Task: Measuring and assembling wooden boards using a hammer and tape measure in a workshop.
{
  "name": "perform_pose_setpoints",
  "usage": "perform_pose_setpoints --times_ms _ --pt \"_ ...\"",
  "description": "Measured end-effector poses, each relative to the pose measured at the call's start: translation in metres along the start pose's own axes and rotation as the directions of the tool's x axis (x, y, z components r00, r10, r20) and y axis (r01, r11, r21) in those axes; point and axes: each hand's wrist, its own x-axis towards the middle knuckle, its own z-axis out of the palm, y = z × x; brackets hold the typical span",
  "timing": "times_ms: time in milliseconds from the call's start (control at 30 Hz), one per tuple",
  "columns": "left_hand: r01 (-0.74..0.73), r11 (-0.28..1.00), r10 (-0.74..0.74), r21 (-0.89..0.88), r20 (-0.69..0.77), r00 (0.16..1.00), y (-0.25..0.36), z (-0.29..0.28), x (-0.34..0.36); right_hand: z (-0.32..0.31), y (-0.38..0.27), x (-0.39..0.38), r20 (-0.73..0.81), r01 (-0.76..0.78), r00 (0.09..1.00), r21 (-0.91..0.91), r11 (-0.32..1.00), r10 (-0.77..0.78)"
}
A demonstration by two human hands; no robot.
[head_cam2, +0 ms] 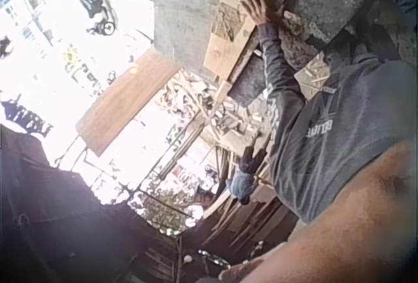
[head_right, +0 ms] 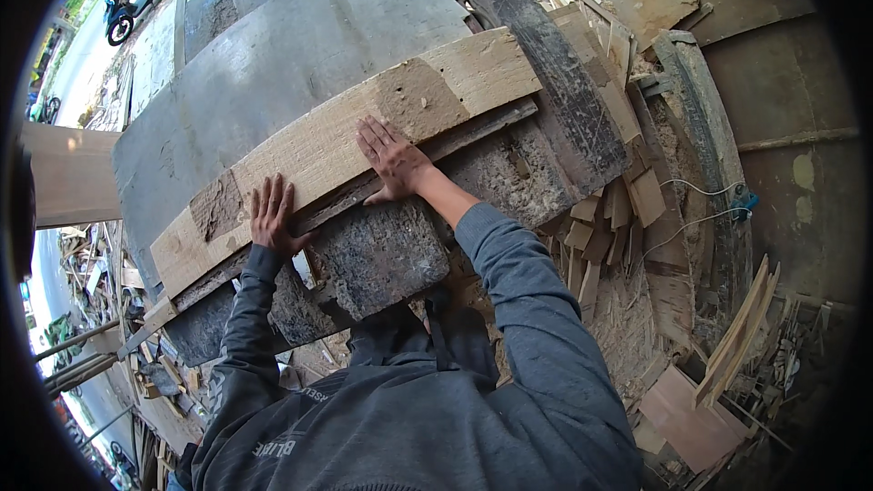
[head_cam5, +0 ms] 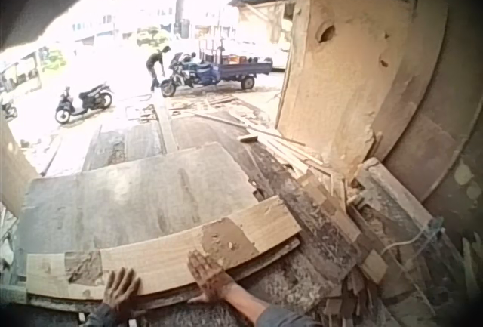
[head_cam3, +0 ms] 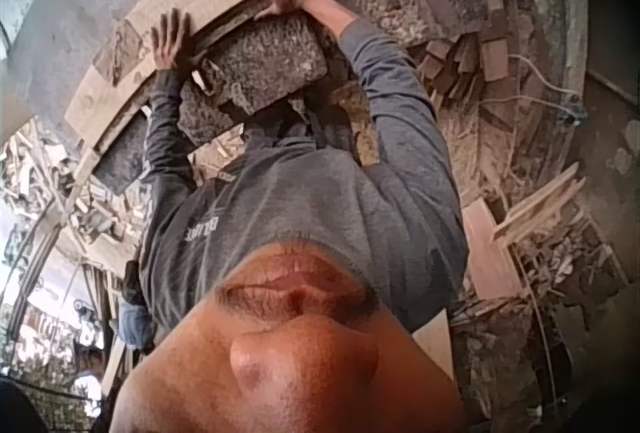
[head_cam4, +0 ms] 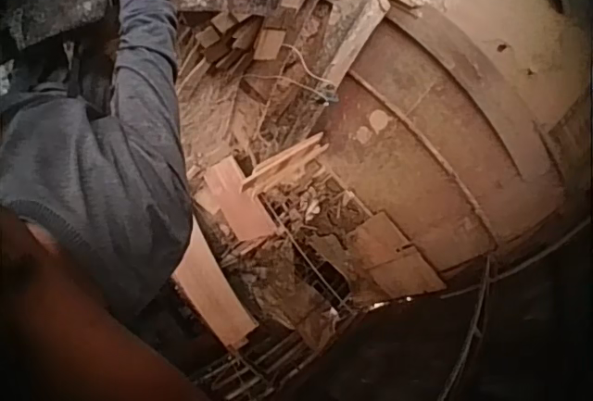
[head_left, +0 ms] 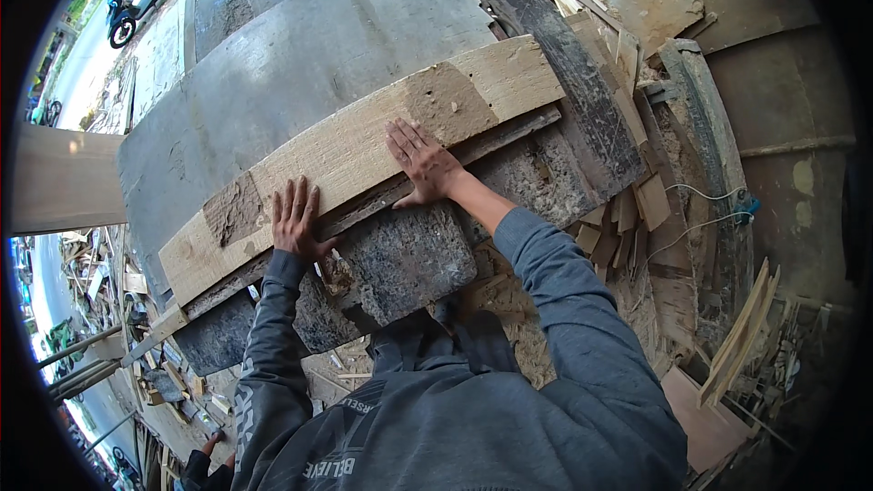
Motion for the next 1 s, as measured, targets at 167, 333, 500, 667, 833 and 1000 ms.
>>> perform_pose_setpoints --times_ms 167,333,500,667,833,1000 --pt "0.006 1.0 -0.006 0.002 0.016 1.0 0.0004 -0.0016 -0.0017 -0.0003 -0.0011 0.0008 -0.003 0.001 1.0 -0.011 1.0 -0.001" --pt "0.018 1.0 -0.018 0.0 0.025 1.0 0.0038 -0.0035 0.0002 0.0019 0.0003 0.0004 -0.003 0.005 1.0 -0.021 1.0 -0.005" --pt "0.022 1.0 -0.022 0.004 0.031 0.999 0.0048 -0.0037 0.0004 0.0026 0.0007 0.0003 -0.017 0.005 1.0 -0.026 1.0 -0.005" --pt "0.013 1.0 -0.013 0.014 0.013 1.0 0.0005 0.002 -0.0024 0.0019 -0.0001 0.0009 0.014 0.003 1.0 -0.054 0.999 -0.003" --pt "0.007 1.0 -0.007 0.026 0.01 1.0 0.0009 0.0048 -0.0017 0.0059 0.0019 -0.0001 -0.01 -0.002 1.0 -0.044 0.999 0.001" --pt "0.008 1.0 -0.008 0.024 0.008 1.0 0.0017 0.005 -0.0016 0.0084 0.0023 -0.0001 -0.029 -0.002 1.0 -0.059 0.998 0.0"
